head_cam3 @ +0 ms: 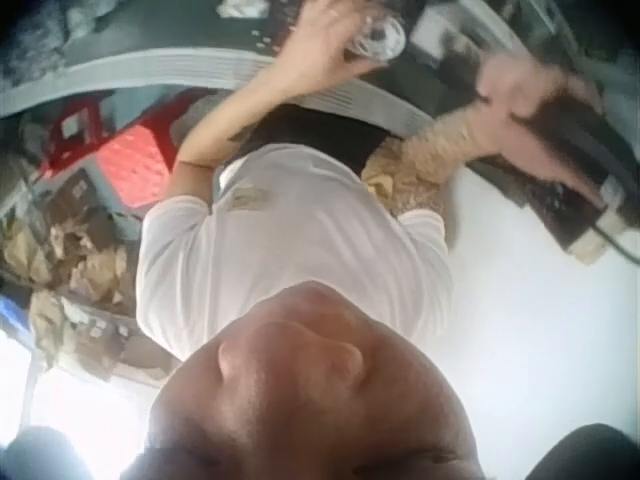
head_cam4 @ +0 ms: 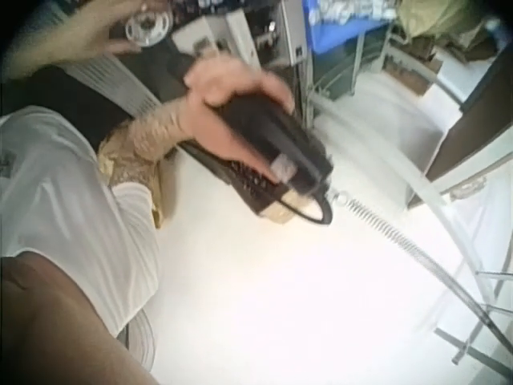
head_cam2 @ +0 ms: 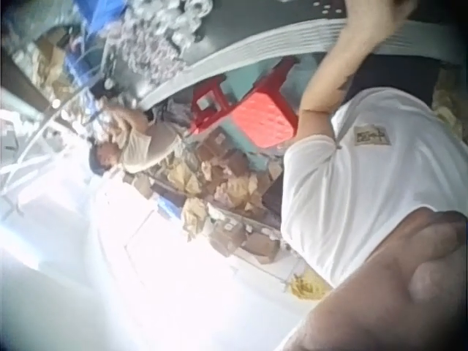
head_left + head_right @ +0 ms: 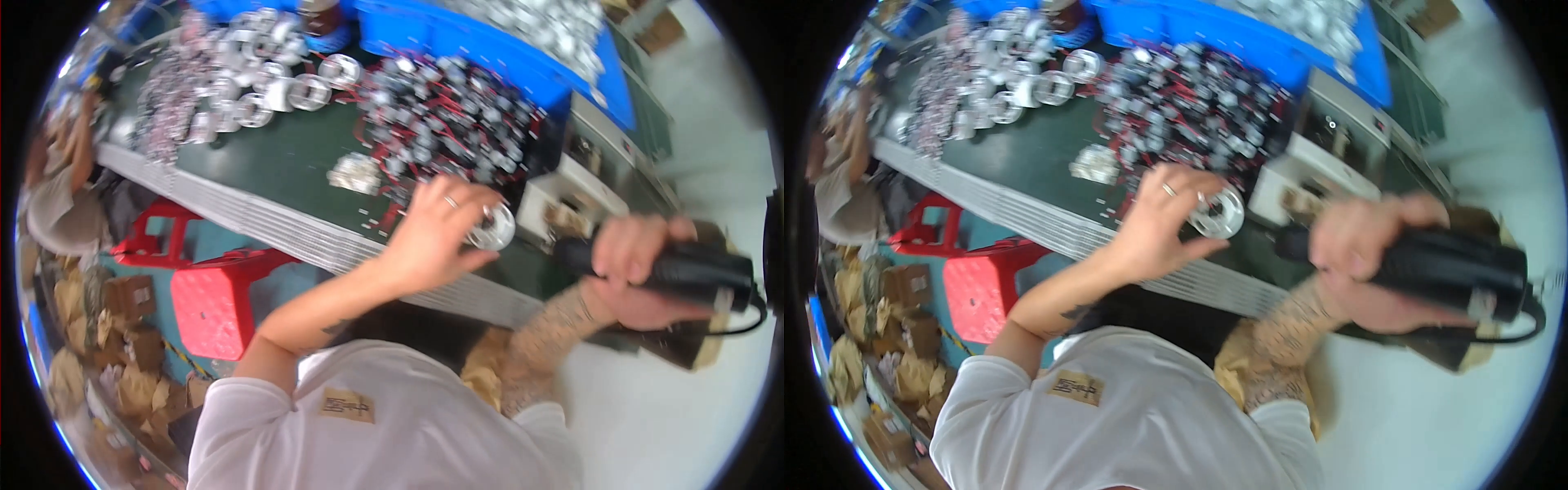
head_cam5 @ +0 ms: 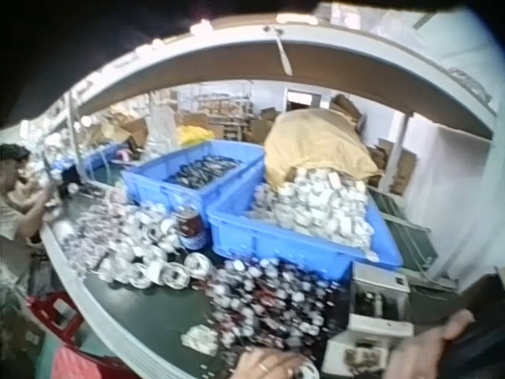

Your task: Assemble small electronic components into a housing using an electric screwdriver at a factory workbench.

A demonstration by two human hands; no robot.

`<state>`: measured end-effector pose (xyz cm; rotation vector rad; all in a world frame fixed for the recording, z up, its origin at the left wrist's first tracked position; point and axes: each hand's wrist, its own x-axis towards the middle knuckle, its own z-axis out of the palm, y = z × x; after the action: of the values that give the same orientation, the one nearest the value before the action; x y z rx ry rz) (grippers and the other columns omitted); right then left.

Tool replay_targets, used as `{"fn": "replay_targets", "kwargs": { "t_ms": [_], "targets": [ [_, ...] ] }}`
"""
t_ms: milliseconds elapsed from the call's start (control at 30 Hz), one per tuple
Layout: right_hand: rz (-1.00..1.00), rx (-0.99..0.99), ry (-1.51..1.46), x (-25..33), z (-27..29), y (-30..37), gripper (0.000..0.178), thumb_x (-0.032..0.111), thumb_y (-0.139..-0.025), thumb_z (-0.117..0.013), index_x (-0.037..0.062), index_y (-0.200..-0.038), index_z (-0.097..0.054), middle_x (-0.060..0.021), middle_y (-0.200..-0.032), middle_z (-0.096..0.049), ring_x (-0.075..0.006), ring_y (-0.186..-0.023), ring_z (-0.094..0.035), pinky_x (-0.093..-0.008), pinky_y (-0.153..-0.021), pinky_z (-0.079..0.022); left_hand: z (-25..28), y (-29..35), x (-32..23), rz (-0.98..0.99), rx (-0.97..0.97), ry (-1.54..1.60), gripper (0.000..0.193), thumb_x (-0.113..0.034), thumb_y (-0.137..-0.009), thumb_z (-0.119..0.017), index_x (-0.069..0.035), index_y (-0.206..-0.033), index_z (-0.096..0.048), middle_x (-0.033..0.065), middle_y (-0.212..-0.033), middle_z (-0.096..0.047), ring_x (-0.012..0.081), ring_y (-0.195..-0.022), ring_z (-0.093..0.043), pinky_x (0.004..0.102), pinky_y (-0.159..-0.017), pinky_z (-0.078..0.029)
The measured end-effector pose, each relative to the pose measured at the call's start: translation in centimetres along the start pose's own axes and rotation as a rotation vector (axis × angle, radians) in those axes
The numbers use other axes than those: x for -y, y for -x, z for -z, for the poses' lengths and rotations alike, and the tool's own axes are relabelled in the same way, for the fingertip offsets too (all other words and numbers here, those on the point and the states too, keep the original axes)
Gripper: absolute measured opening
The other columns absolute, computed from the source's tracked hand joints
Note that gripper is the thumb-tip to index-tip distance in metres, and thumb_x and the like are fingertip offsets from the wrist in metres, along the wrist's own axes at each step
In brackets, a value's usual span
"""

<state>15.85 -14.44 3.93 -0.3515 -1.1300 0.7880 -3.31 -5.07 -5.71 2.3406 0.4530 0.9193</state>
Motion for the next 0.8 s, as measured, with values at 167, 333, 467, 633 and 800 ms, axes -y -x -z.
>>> {"fn": "replay_targets", "kwargs": {
  "t_ms": [167, 333, 467, 633, 800],
  "targets": [
    [-0.025, -0.148, 0.041, 0.7, 1.7, 1.9, 0.097, 0.084, -0.075, -0.04, -0.001, -0.119, -0.049, -0.0064, -0.063, -0.051, -0.0166, -0.045, -0.046, -0.0309, -0.043, -0.039, 8.4, -1.0, 5.8, 0.407, -0.158, -0.097, 0.054, -0.028, -0.068, -0.08, 0.0, -0.11, -0.061, 0.0174, -0.104, -0.063, 0.0302, -0.094, -0.062, 0.0389, -0.082, -0.049],
    [-0.106, -0.198, -0.082, -1.2, 0.9, 1.9, 0.1, 0.086, -0.072, -0.039, -0.004, -0.114, -0.05, -0.0079, -0.062, -0.053, -0.0183, -0.045, -0.048, -0.0325, -0.041, -0.039, 23.3, -3.4, 18.3, 0.597, -0.44, -0.688, 0.067, -0.047, -0.077, -0.071, 0.001, -0.122, -0.057, 0.0232, -0.111, -0.064, 0.031, -0.095, -0.065, 0.0392, -0.084, -0.049],
    [-0.072, -0.224, -0.037, -1.7, 0.9, 1.8, 0.098, 0.086, -0.074, -0.036, -0.0044, -0.109, -0.05, -0.0067, -0.056, -0.05, -0.0165, -0.039, -0.044, -0.0314, -0.036, -0.036, 23.3, -8.5, 12.6, 0.47, -0.464, -0.616, 0.052, -0.035, -0.081, -0.07, 0.003, -0.116, -0.061, 0.0194, -0.104, -0.067, 0.0238, -0.093, -0.066, 0.0341, -0.081, -0.05],
    [-0.144, -0.256, -0.002, -1.4, 2.1, 2.5, 0.101, 0.088, -0.074, -0.029, -0.0048, -0.108, -0.049, -0.0077, -0.058, -0.05, -0.0166, -0.041, -0.044, -0.0314, -0.038, -0.035, 12.4, -16.8, 3.4, 0.144, 0.069, -0.109, 0.031, -0.026, -0.081, -0.069, -0.004, -0.103, -0.066, 0.0103, -0.09, -0.07, 0.0197, -0.081, -0.067, 0.0329, -0.073, -0.051],
    [-0.17, -0.288, -0.02, -1.9, 2.5, 2.6, 0.102, 0.088, -0.074, -0.025, -0.0053, -0.107, -0.049, -0.0071, -0.058, -0.049, -0.0157, -0.04, -0.042, -0.0307, -0.037, -0.034, 2.7, -31.9, 11.4, 0.202, 0.337, -0.65, 0.043, -0.011, -0.078, -0.054, -0.008, -0.121, -0.057, 0.0193, -0.105, -0.066, 0.0348, -0.096, -0.064, 0.0408, -0.085, -0.05]
  ]
}}
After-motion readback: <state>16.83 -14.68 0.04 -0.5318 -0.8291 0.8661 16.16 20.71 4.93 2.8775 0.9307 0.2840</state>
